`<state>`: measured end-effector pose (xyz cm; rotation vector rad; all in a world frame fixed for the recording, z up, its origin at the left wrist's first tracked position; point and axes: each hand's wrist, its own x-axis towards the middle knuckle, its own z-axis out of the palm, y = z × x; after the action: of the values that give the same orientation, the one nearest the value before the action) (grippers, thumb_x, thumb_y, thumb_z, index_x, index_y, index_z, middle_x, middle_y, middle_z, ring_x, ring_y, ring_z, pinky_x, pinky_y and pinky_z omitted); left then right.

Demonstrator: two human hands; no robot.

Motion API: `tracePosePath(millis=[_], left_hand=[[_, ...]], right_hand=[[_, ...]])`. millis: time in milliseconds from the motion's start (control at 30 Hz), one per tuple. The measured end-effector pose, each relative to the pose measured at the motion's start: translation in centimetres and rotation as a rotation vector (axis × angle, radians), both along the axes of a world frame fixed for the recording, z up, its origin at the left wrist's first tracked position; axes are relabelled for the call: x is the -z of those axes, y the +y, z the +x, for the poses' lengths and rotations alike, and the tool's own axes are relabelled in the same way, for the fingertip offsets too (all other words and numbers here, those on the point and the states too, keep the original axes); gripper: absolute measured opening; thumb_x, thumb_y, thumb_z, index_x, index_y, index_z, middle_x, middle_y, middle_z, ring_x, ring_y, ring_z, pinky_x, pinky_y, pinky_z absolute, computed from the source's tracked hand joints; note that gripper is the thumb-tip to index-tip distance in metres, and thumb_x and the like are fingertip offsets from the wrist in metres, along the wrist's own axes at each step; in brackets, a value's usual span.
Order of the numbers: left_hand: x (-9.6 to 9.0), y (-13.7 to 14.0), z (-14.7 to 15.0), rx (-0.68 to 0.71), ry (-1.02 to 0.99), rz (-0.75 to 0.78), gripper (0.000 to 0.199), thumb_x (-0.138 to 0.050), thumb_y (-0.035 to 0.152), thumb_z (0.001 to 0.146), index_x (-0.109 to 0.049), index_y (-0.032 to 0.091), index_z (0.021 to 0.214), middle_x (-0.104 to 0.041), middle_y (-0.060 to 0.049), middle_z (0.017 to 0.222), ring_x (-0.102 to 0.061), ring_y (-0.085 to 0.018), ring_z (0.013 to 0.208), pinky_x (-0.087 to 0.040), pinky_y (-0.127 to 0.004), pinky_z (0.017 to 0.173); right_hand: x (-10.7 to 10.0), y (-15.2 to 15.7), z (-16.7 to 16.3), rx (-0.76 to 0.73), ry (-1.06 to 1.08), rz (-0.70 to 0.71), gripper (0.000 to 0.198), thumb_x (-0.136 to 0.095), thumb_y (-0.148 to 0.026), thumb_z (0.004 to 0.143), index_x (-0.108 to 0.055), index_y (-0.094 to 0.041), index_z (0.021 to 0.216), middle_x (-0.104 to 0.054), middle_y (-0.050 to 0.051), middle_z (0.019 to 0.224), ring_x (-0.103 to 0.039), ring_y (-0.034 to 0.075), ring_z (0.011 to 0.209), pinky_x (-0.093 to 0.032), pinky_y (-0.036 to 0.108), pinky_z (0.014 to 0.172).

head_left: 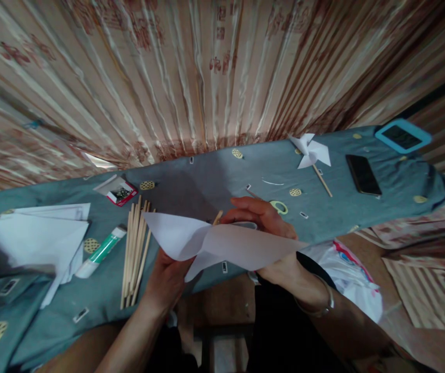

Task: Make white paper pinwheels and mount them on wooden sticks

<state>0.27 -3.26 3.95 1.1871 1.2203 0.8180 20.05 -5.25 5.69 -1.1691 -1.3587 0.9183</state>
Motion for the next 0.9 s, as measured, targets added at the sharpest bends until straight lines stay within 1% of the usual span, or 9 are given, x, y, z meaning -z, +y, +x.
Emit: tracePosePath(millis=[67,133,233,367,467,567,667,767,900], left_hand=[[0.0,-0.1,0.2,-0.001,-0.013,-0.016,0.014,-0.076,0.038,0.068,-0.071,0.026,0.062,-0.072,-0.004,0.061,-0.073,-0.031,0.088,-0.059,-0.034,0.068],[0.2,-0.3,0.4,-0.031,-0.045,-0.031,0.017,-0.077,0.04,0.066,-0.072,0.025,0.06,-0.071,-0.004,0.057,-0.073,-0.029,0.078,-0.059,-0.033,0.063],[0.7,-0.6,0.8,-0.092,-0.156,-0.068,0.023,-0.078,0.045,0.065,-0.074,0.023,0.059,-0.07,-0.005,0.055,-0.07,-0.026,0.065,-0.056,-0.031,0.056],[0.7,-0.6,0.7,-0.099,-0.237,-0.087,0.023,-0.081,0.045,0.064,-0.076,0.022,0.061,-0.072,-0.004,0.061,-0.067,-0.021,0.059,-0.055,-0.029,0.054],[0.2,-0.4,0.1,-0.113,-0.19,0.022,0.017,-0.083,0.037,0.063,-0.078,0.021,0.064,-0.073,-0.004,0.063,-0.068,-0.021,0.063,-0.055,-0.028,0.057],[-0.2,-0.2,-0.6,-0.085,-0.088,0.148,0.008,-0.079,0.029,0.068,-0.079,0.022,0.065,-0.074,-0.005,0.069,-0.07,-0.023,0.074,-0.055,-0.028,0.063],[-0.5,-0.3,-1.0,-0.045,-0.025,0.223,0.006,-0.075,0.025,0.071,-0.08,0.024,0.067,-0.072,-0.004,0.069,-0.068,-0.021,0.072,-0.054,-0.026,0.061],[-0.3,-0.4,-1.0,-0.044,-0.014,0.241,0.01,-0.072,0.023,0.074,-0.081,0.025,0.073,-0.071,-0.003,0.071,-0.064,-0.017,0.066,-0.05,-0.022,0.056],[0.5,-0.3,-0.9,-0.022,0.0,0.208,0.013,-0.069,0.023,0.076,-0.082,0.024,0.079,-0.07,-0.004,0.074,-0.062,-0.015,0.065,-0.046,-0.021,0.054]], right_hand=[[0.0,0.0,-0.1,0.002,0.015,0.004,0.048,-0.072,-0.047,0.082,-0.056,-0.033,0.124,-0.075,0.001,0.099,-0.074,0.022,0.093,-0.062,0.034,0.077],[-0.1,0.1,-0.2,-0.007,0.041,0.015,0.046,-0.074,-0.043,0.082,-0.057,-0.032,0.124,-0.075,0.001,0.099,-0.074,0.021,0.093,-0.061,0.033,0.077],[0.0,0.2,-0.2,-0.046,0.105,0.021,0.046,-0.075,-0.038,0.081,-0.057,-0.033,0.124,-0.075,0.0,0.1,-0.074,0.019,0.092,-0.061,0.03,0.076],[-0.4,0.3,-0.3,-0.077,0.173,-0.017,0.047,-0.078,-0.034,0.078,-0.059,-0.032,0.121,-0.075,0.0,0.098,-0.074,0.02,0.09,-0.061,0.029,0.073],[-0.8,0.3,-0.4,-0.083,0.183,-0.038,0.043,-0.078,-0.028,0.078,-0.06,-0.031,0.117,-0.076,-0.001,0.096,-0.075,0.018,0.088,-0.06,0.026,0.071],[-1.1,0.3,-0.4,-0.068,0.149,-0.06,0.04,-0.078,-0.027,0.078,-0.061,-0.03,0.115,-0.077,-0.001,0.094,-0.074,0.018,0.086,-0.06,0.026,0.071],[-1.0,0.6,-0.5,-0.054,0.11,-0.064,0.035,-0.076,-0.029,0.078,-0.063,-0.029,0.111,-0.077,0.0,0.091,-0.074,0.019,0.084,-0.06,0.029,0.07],[-0.4,1.2,-0.5,-0.046,0.094,-0.052,0.027,-0.075,-0.031,0.079,-0.066,-0.024,0.104,-0.077,0.002,0.088,-0.073,0.019,0.082,-0.06,0.031,0.071],[1.4,2.0,-0.5,-0.084,0.159,-0.094,0.024,-0.074,-0.037,0.078,-0.07,-0.022,0.097,-0.077,0.004,0.089,-0.072,0.019,0.083,-0.059,0.031,0.075]])
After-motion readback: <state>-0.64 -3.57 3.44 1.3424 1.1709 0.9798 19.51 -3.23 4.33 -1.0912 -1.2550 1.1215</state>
